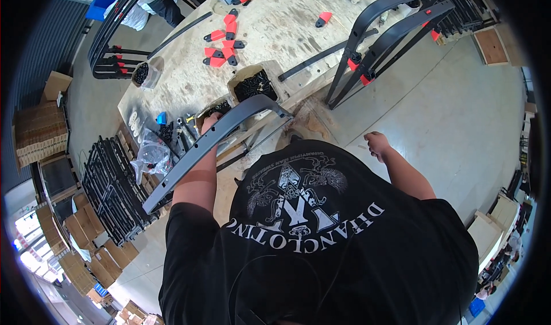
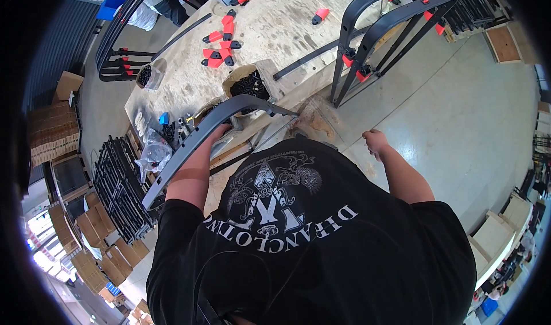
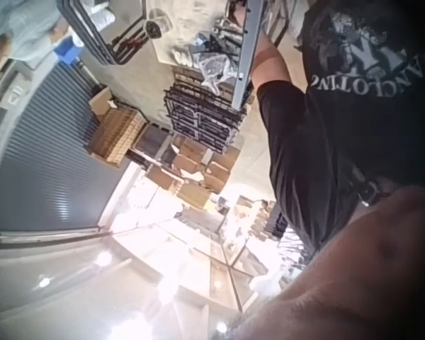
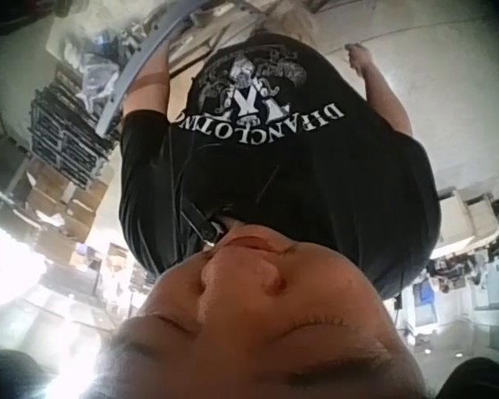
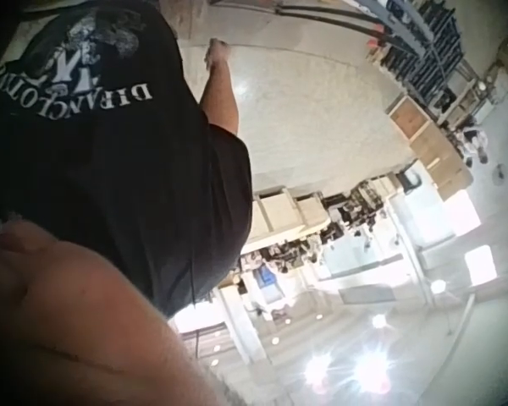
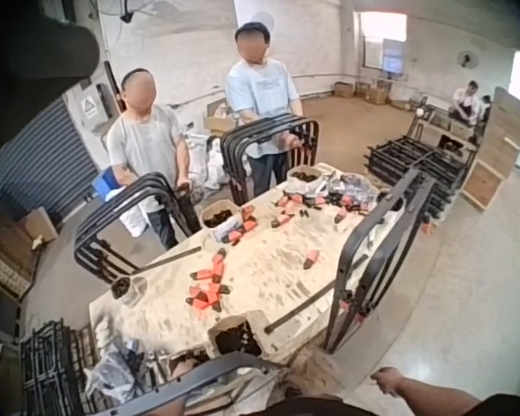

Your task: Assembling black metal frames by attaching red plastic components and securing them with hardware.

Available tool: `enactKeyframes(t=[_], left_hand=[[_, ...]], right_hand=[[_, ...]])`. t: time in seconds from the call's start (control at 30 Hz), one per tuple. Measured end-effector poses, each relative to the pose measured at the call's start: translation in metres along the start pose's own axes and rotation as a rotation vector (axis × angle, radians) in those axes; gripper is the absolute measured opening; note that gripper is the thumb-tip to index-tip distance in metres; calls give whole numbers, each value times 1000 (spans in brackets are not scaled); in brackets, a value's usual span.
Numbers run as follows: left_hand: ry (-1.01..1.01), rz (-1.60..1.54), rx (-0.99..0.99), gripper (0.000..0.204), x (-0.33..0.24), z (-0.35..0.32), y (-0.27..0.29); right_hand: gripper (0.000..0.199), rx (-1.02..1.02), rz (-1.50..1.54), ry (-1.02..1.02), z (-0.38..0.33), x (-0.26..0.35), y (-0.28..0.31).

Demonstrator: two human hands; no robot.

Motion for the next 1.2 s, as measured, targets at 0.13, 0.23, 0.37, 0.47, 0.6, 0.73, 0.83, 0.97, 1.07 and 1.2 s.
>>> enactKeyframes(t=[0.13,0.23,0.37,0.47,0.6,0.73,0.83,0.97,1.07,1.2], left_hand=[[-136,169,-37,35,-24,16,-7],[-181,189,-20,35,-29,22,-10],[-178,184,-25,34,-29,15,-5],[-161,149,-78,35,-32,5,4],[-164,101,-34,37,-28,4,3],[-53,220,190,40,-30,13,-6],[-31,175,134,39,-10,13,-4],[53,5,19,35,-42,-20,38],[99,-367,-271,26,-22,-37,70],[-19,-542,-273,24,-95,-97,110]], right_hand=[[30,-36,-32,-18,4,-15,8],[39,-37,-55,-37,8,-23,13],[40,-46,-66,-28,11,-23,13],[40,-46,-54,-27,11,-24,13],[28,-55,-40,-15,5,-20,11],[27,-67,-81,0,3,-15,14],[26,-68,-99,30,2,-5,16],[25,-74,-47,20,4,-6,20],[25,28,-47,68,3,18,0],[25,145,-137,218,-16,56,-55]])
Point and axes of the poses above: each hand's wrist, its own z-axis towards the middle knuckle, its own y-axis out of the back of the hand, x = y × z, the point moved 8 cm from there along z, towards the middle knuckle, and after that the axes turned 3 degrees about y, right-handed, at the moved point
